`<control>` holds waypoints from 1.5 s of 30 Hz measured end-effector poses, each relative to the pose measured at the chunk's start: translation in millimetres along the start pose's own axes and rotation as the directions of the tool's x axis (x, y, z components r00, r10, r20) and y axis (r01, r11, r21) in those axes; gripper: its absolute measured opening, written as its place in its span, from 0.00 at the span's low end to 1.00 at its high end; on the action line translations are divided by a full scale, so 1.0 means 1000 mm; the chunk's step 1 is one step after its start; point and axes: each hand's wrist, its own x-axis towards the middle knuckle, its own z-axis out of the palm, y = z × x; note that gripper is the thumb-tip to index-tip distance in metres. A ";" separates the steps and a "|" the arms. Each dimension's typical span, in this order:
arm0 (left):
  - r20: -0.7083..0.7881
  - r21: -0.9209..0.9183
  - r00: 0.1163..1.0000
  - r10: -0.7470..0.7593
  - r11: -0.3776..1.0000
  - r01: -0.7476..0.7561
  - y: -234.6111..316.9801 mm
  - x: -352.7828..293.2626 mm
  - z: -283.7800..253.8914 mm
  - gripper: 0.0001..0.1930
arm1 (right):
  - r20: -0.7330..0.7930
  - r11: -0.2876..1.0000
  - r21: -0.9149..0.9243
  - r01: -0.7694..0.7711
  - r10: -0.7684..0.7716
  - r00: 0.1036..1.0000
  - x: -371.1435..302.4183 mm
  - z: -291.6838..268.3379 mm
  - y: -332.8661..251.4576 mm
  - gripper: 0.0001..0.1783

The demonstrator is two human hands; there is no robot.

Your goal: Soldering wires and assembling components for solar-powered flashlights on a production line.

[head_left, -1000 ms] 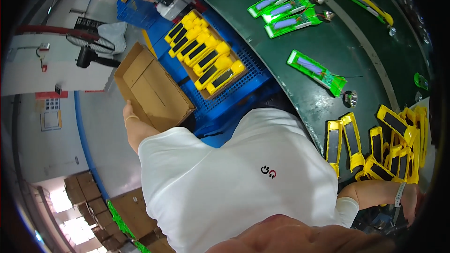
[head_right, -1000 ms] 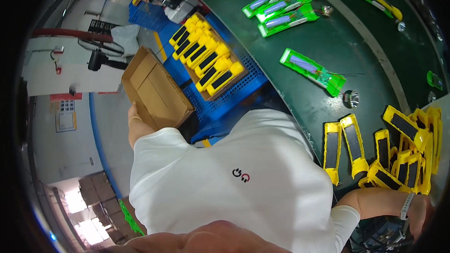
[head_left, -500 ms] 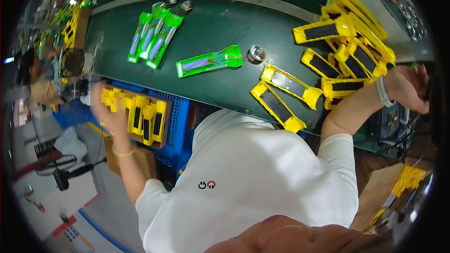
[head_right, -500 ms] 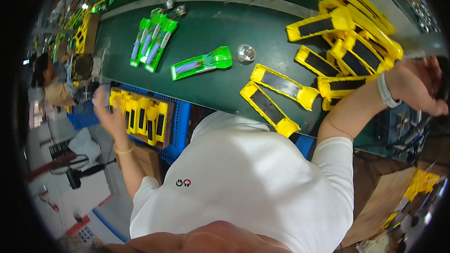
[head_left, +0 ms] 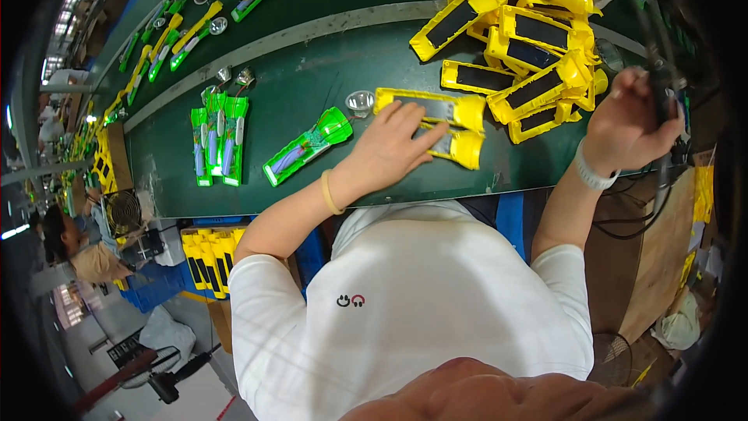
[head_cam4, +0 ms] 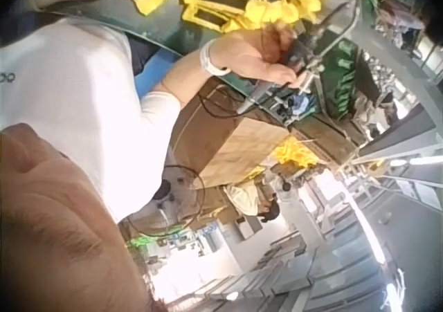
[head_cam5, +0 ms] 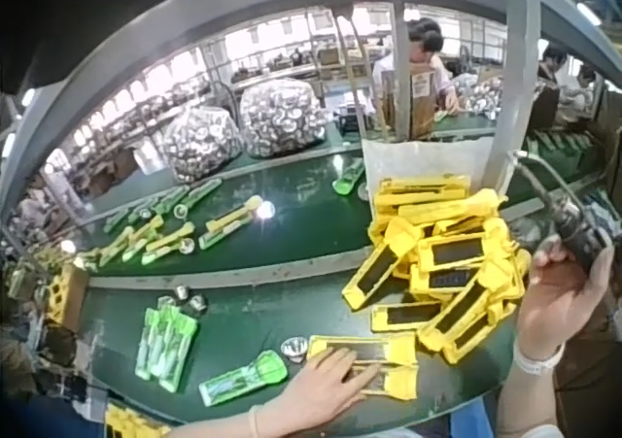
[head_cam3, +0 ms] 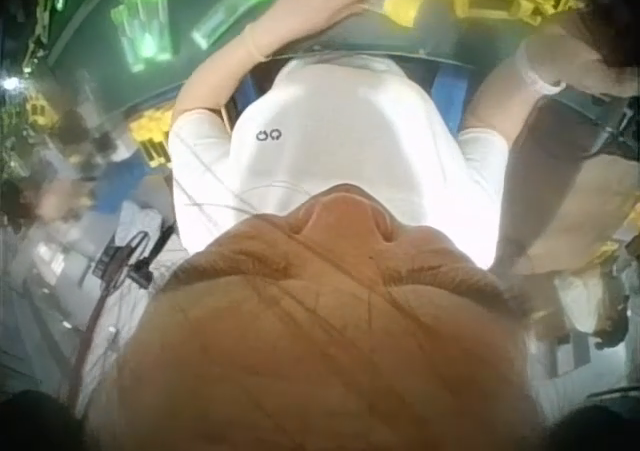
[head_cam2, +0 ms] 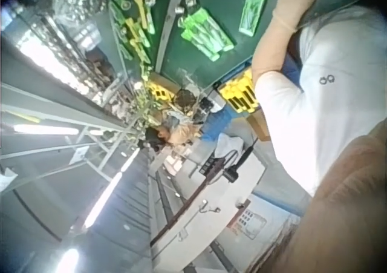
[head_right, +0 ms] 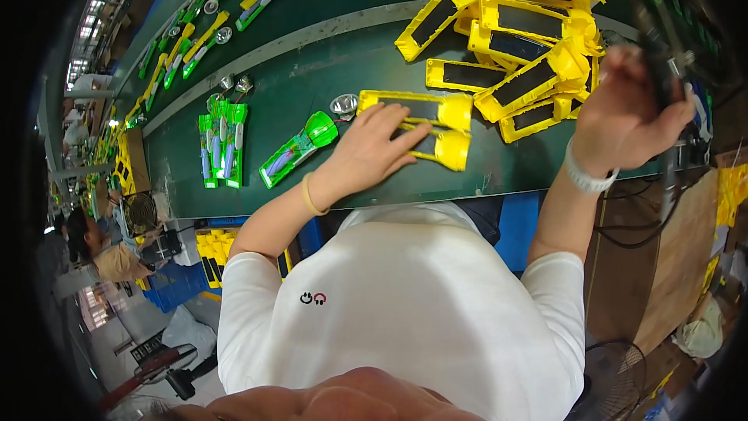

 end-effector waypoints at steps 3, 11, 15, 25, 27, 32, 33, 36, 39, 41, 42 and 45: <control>0.128 -0.031 0.992 -0.018 0.999 0.022 -0.006 0.003 -0.003 0.24 | 0.012 0.985 -0.153 -0.081 0.084 0.996 -0.067 -0.008 0.002 0.21; -0.014 -0.007 0.988 0.152 0.988 -0.152 -0.046 0.020 -0.058 0.25 | -0.111 0.945 -0.298 -0.135 0.106 0.988 -0.120 -0.022 -0.002 0.21; -0.065 0.134 0.998 -0.004 0.991 0.013 -0.128 0.000 -0.090 0.25 | -0.141 0.946 -0.297 -0.127 0.088 0.986 -0.123 -0.020 0.008 0.22; -0.105 0.158 0.993 -0.049 0.985 0.065 -0.123 0.044 -0.060 0.26 | -0.130 0.943 -0.267 -0.198 0.168 0.977 -0.145 -0.011 0.039 0.22; -0.158 0.064 0.985 -0.074 0.994 0.085 -0.100 0.085 -0.036 0.28 | -0.123 0.939 -0.293 -0.179 0.149 0.981 -0.147 -0.013 0.047 0.22; -0.165 -0.144 0.974 -0.152 0.981 0.128 -0.095 0.124 -0.002 0.32 | -0.157 0.941 -0.310 -0.135 0.089 0.984 -0.150 -0.017 0.053 0.22; -0.188 -0.161 0.972 -0.138 0.981 0.108 -0.097 0.123 -0.006 0.31 | -0.163 0.944 -0.298 -0.140 0.094 0.982 -0.151 -0.020 0.053 0.22; -0.140 -0.056 0.975 -0.175 0.984 0.169 -0.123 0.108 -0.058 0.30 | -0.160 0.948 -0.273 -0.162 0.122 0.980 -0.152 -0.021 0.052 0.23; -0.005 0.125 0.937 -0.348 0.930 0.346 -0.195 0.064 -0.102 0.32 | -0.129 0.945 -0.246 -0.216 0.189 0.974 -0.152 -0.021 0.053 0.24; 0.159 0.137 0.857 -0.490 0.870 0.473 -0.234 0.028 -0.103 0.32 | -0.102 0.943 -0.246 -0.223 0.204 0.974 -0.152 -0.021 0.054 0.23; 0.250 0.109 0.834 -0.492 0.870 0.481 -0.242 0.018 -0.101 0.30 | -0.082 0.938 -0.268 -0.221 0.206 0.975 -0.152 -0.021 0.055 0.22; 0.354 0.002 0.773 -0.526 0.827 0.562 -0.240 -0.004 -0.092 0.25 | -0.055 0.932 -0.277 -0.233 0.227 0.972 -0.154 -0.025 0.056 0.22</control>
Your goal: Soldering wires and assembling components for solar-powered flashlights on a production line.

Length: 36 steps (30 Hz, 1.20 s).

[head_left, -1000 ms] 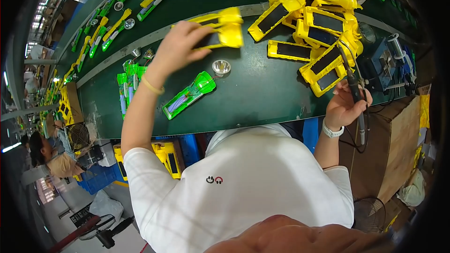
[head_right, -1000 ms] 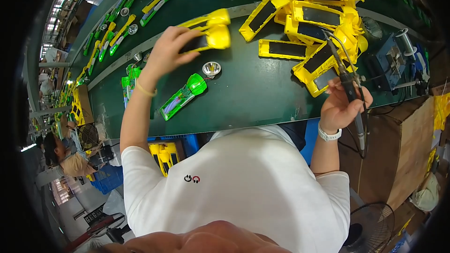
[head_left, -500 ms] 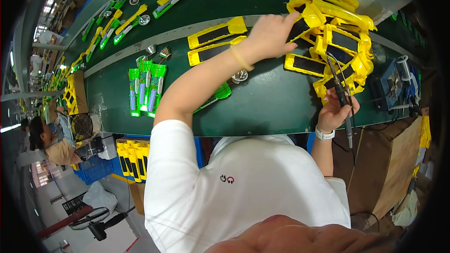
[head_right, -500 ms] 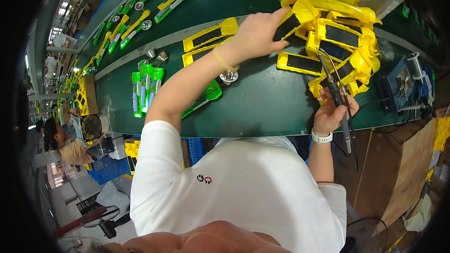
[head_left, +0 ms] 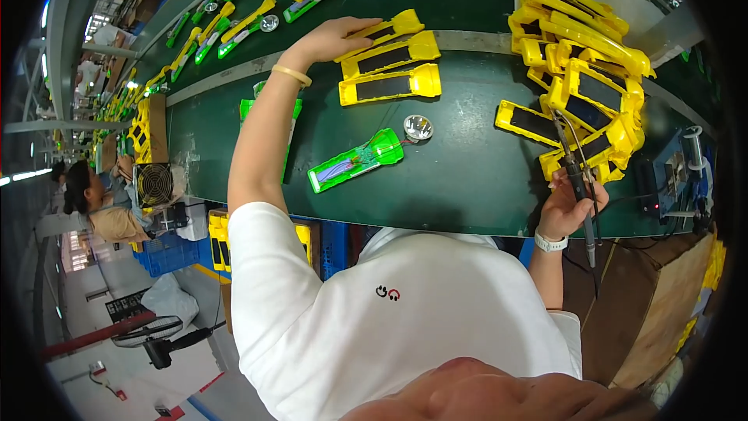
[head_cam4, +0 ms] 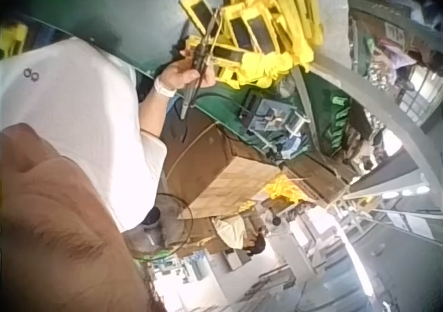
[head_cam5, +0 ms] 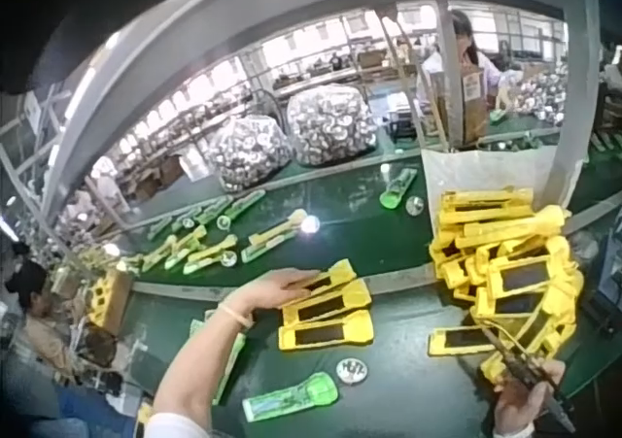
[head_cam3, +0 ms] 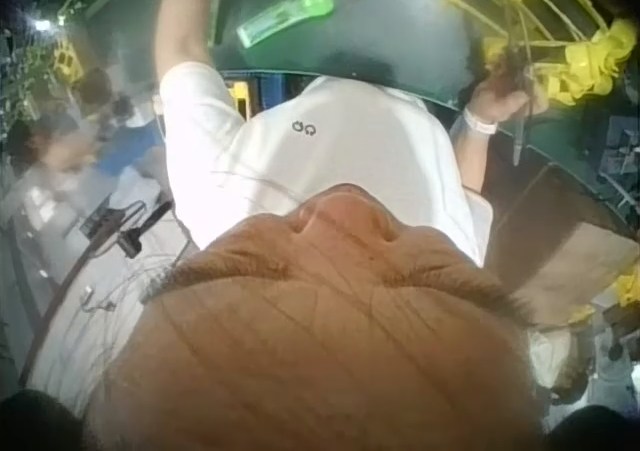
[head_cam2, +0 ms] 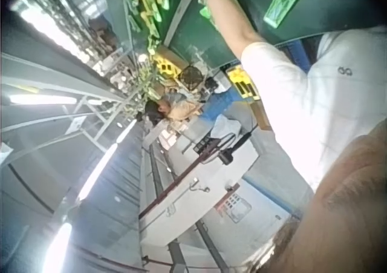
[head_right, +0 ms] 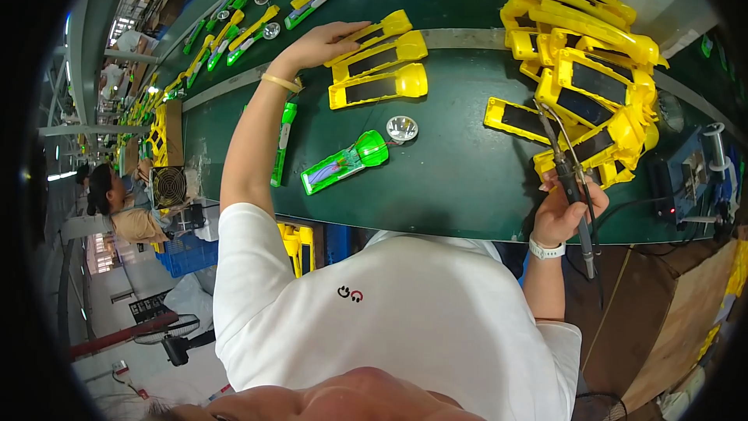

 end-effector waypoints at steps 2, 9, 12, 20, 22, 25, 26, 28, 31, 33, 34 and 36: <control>-0.221 -0.182 0.965 0.145 0.965 -0.187 -0.001 -0.018 0.003 0.23 | 0.024 1.000 -0.001 0.001 -0.001 1.000 0.001 -0.001 0.000 0.22; -0.126 -0.127 0.983 -0.134 0.985 0.118 0.049 -0.182 0.016 0.43 | -0.003 1.000 -0.024 -0.017 0.017 1.000 -0.002 -0.005 0.000 0.22; -0.191 -0.020 0.980 -0.051 0.999 0.048 0.072 -0.212 0.062 0.32 | 0.017 1.000 -0.010 -0.023 0.023 1.000 0.001 0.000 0.002 0.21; -0.481 0.122 0.851 0.212 0.977 -0.174 0.064 -0.139 0.081 0.21 | 0.081 0.996 -0.083 0.008 -0.001 0.997 -0.005 0.003 0.001 0.21; -0.446 0.083 0.870 0.211 0.977 -0.195 0.056 -0.126 0.076 0.21 | 0.116 0.994 -0.113 0.015 -0.002 0.993 -0.006 0.003 -0.002 0.21; -0.389 0.060 0.874 0.292 0.954 -0.293 0.058 -0.124 0.075 0.21 | 0.081 0.992 -0.125 0.023 -0.013 0.997 -0.008 0.001 -0.007 0.21; -0.351 0.042 0.882 0.313 0.947 -0.319 0.061 -0.129 0.075 0.21 | 0.063 0.994 -0.105 0.021 -0.015 0.998 -0.009 0.002 -0.010 0.21; -0.260 -0.029 0.915 0.308 0.945 -0.326 0.067 -0.140 0.072 0.25 | 0.050 0.992 -0.125 0.002 0.005 0.999 -0.010 0.006 -0.018 0.22; -0.264 -0.026 0.929 0.259 0.961 -0.276 0.071 -0.150 0.068 0.31 | 0.066 0.992 -0.042 -0.120 0.122 0.990 -0.015 0.011 -0.027 0.22; -0.344 -0.013 0.908 0.239 0.966 -0.259 0.079 -0.154 0.063 0.31 | -0.005 0.983 0.005 -0.184 0.184 0.983 -0.012 0.029 -0.031 0.25; -0.353 -0.038 0.908 0.226 0.966 -0.255 0.086 -0.152 0.061 0.28 | 0.032 0.979 0.029 -0.201 0.200 0.979 -0.010 0.031 -0.031 0.24; -0.404 -0.052 0.896 0.185 0.973 -0.225 0.101 -0.143 0.070 0.20 | 0.063 0.976 0.023 -0.217 0.215 0.975 -0.004 0.043 -0.028 0.23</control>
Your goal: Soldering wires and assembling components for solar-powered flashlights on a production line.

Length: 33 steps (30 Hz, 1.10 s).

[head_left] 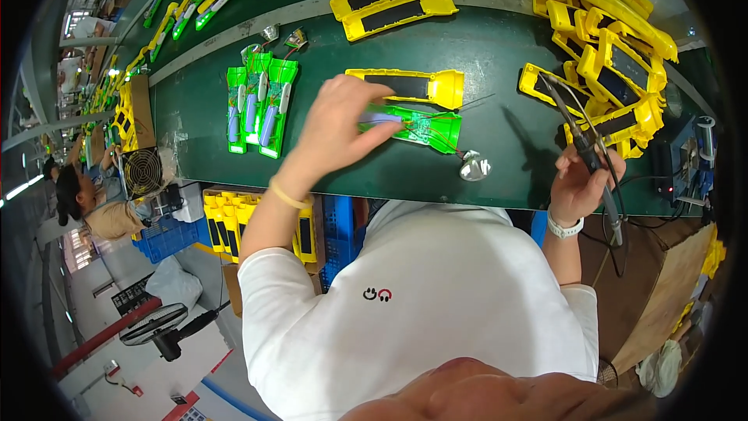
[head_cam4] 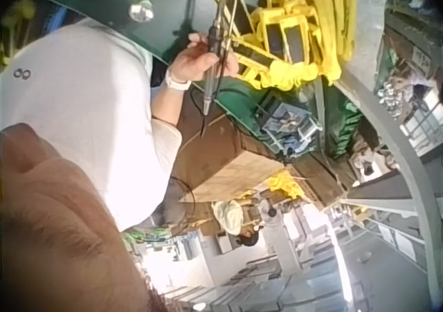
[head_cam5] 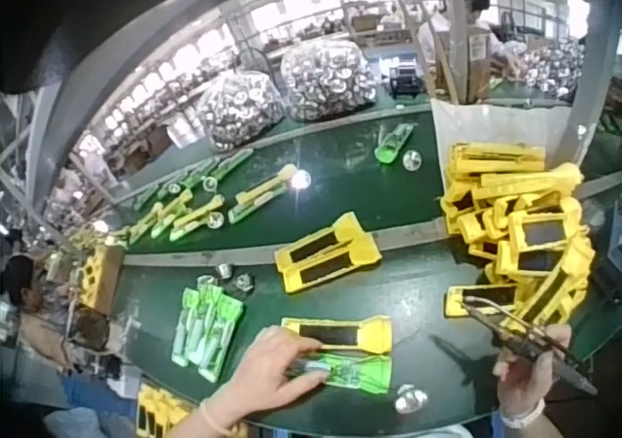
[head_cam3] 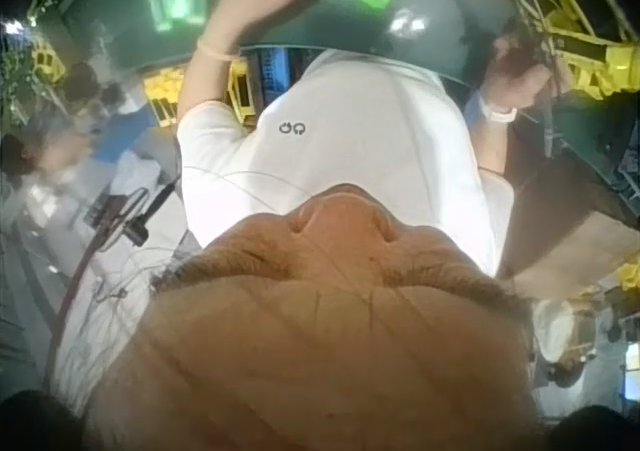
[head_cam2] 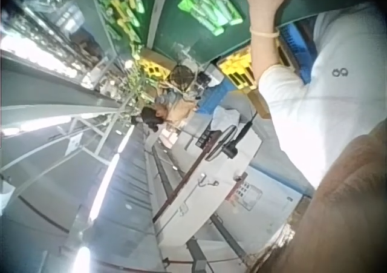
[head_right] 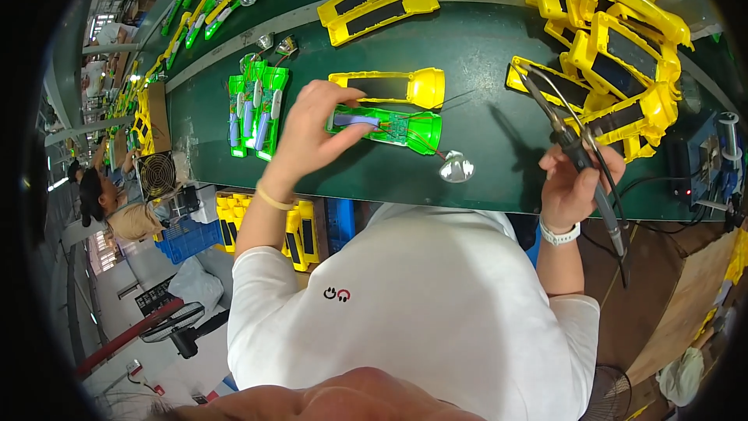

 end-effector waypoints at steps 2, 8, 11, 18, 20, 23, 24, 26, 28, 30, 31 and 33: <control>-0.062 -0.037 0.997 -0.034 0.999 0.031 0.025 0.017 0.026 0.14 | 0.019 0.999 0.051 -0.012 0.011 1.000 0.007 0.020 0.001 0.20; -0.128 -0.014 0.991 0.041 0.999 -0.043 0.042 0.048 0.059 0.08 | 0.076 0.991 0.106 -0.084 0.077 0.994 0.011 0.028 0.002 0.18; 0.008 -0.695 0.905 -0.425 0.648 0.310 0.029 0.034 0.057 0.10 | 0.051 0.993 0.093 -0.078 0.073 0.996 0.005 0.016 0.006 0.18; -0.214 0.037 0.974 0.077 0.997 -0.071 0.031 0.019 0.073 0.07 | 0.077 0.989 0.063 -0.133 0.128 0.989 0.003 0.015 0.014 0.18; -0.242 -0.018 0.969 0.053 0.998 -0.059 0.025 0.009 0.071 0.06 | 0.071 0.987 0.055 -0.148 0.144 0.987 0.002 0.015 0.013 0.19; -0.260 0.018 0.965 0.039 0.999 -0.036 0.014 0.003 0.053 0.06 | 0.137 0.976 0.027 -0.217 0.212 0.968 0.003 0.016 0.010 0.16; -0.314 0.079 0.944 0.102 0.994 -0.081 0.008 0.009 0.050 0.06 | 0.152 0.964 -0.009 -0.266 0.264 0.952 0.003 0.018 0.010 0.15; -0.317 0.116 0.944 0.091 0.992 -0.057 0.005 0.014 0.051 0.04 | 0.190 0.930 -0.061 -0.361 0.366 0.911 0.006 0.025 0.008 0.15; -0.024 -0.030 0.995 -0.094 0.995 0.093 0.006 0.013 0.049 0.04 | 0.257 0.917 -0.112 -0.382 0.398 0.881 0.007 0.032 0.007 0.14; -0.036 -0.024 0.995 -0.090 0.996 0.089 0.005 0.015 0.048 0.04 | 0.280 0.912 -0.109 -0.395 0.409 0.868 0.009 0.038 0.007 0.14; -0.042 -0.017 0.998 -0.056 0.998 0.055 0.005 0.017 0.048 0.04 | 0.299 0.912 -0.142 -0.385 0.410 0.862 0.010 0.039 0.010 0.14; -0.049 -0.010 0.998 -0.024 1.000 0.024 0.003 0.018 0.048 0.03 | 0.331 0.906 -0.189 -0.378 0.421 0.844 0.013 0.041 0.014 0.15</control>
